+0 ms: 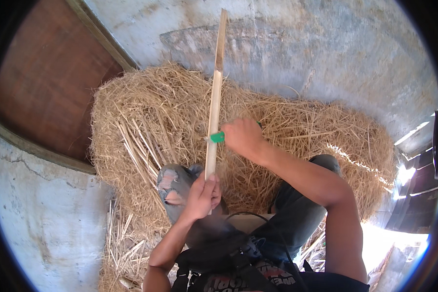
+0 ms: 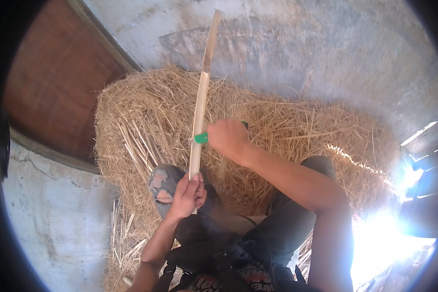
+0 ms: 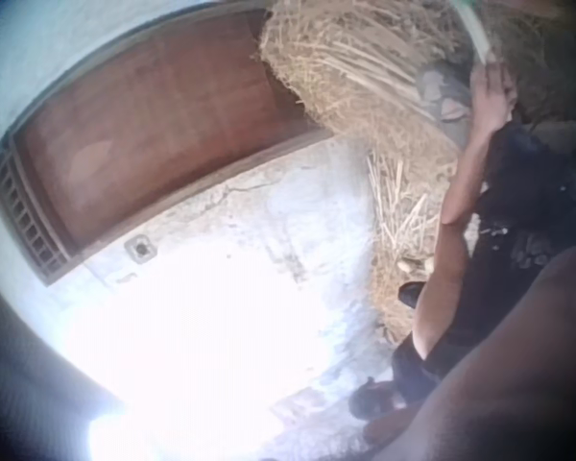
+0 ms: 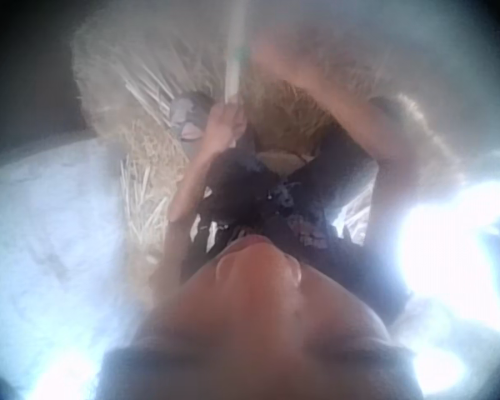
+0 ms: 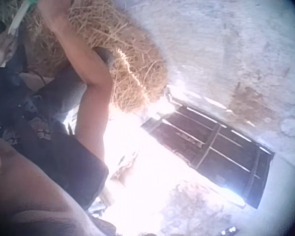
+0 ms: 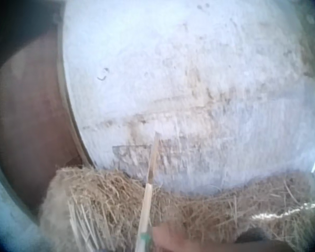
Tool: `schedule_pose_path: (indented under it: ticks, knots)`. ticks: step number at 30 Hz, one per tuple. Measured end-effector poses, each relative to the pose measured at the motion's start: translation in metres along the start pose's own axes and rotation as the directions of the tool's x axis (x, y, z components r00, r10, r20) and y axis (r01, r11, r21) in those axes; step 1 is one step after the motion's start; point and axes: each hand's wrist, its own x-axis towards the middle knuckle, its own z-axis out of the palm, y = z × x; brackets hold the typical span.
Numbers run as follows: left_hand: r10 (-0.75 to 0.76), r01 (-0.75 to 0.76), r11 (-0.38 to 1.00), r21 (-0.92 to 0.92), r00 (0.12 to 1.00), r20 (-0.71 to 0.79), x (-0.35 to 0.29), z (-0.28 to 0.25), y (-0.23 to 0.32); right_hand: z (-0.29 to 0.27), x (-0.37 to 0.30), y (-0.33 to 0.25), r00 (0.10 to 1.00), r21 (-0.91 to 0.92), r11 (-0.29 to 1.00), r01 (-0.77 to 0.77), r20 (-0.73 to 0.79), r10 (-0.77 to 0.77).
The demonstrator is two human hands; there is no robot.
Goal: The person uses a utility knife to shave thin strips from a length of bamboo while sitting in a workspace containing piles of straw.
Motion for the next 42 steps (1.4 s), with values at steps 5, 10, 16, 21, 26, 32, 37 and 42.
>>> schedule_pose_path:
  ticks: [5, 10, 16, 21, 26, 32, 37, 42]
  knots:
    - [-0.060, 0.059, 0.998, 0.031, 0.997, 0.042, -0.017, 0.004, -0.006, -0.026, 0.031, 0.027, 0.963, 0.104, 0.957, -0.269, 0.041, 0.266]
    - [-0.079, 0.064, 0.988, 0.140, 0.992, 0.103, -0.034, -0.003, -0.021, -0.048, 0.046, 0.096, 0.894, -0.029, 0.916, -0.400, -0.233, 0.383]
    - [-0.018, 0.024, 0.998, -0.063, 0.996, 0.082, -0.017, -0.006, -0.018, -0.050, 0.011, 0.040, 0.976, 0.095, 0.972, -0.213, -0.015, 0.215]
    - [-0.014, 0.018, 0.997, -0.078, 0.999, 0.047, -0.008, -0.005, -0.013, -0.016, -0.011, -0.004, 0.995, 0.065, 0.998, -0.008, 0.095, 0.002]
    - [-0.014, 0.016, 0.994, -0.105, 1.000, 0.019, -0.003, -0.007, -0.010, -0.005, -0.015, -0.009, 0.992, 0.073, 0.997, 0.021, 0.121, -0.030]
    - [-0.089, 0.093, 0.991, -0.096, 0.995, 0.048, -0.015, -0.001, -0.008, -0.010, 0.017, 0.021, 0.974, 0.083, 0.973, -0.213, 0.094, 0.205]
    - [-0.128, 0.139, 0.989, -0.049, 0.976, 0.177, -0.030, -0.004, -0.013, -0.031, 0.041, 0.080, 0.918, 0.008, 0.922, -0.386, -0.092, 0.385]
    - [-0.111, 0.115, 0.993, -0.016, 0.981, 0.160, -0.027, -0.007, -0.018, -0.037, 0.037, 0.085, 0.915, 0.012, 0.919, -0.395, -0.091, 0.394]
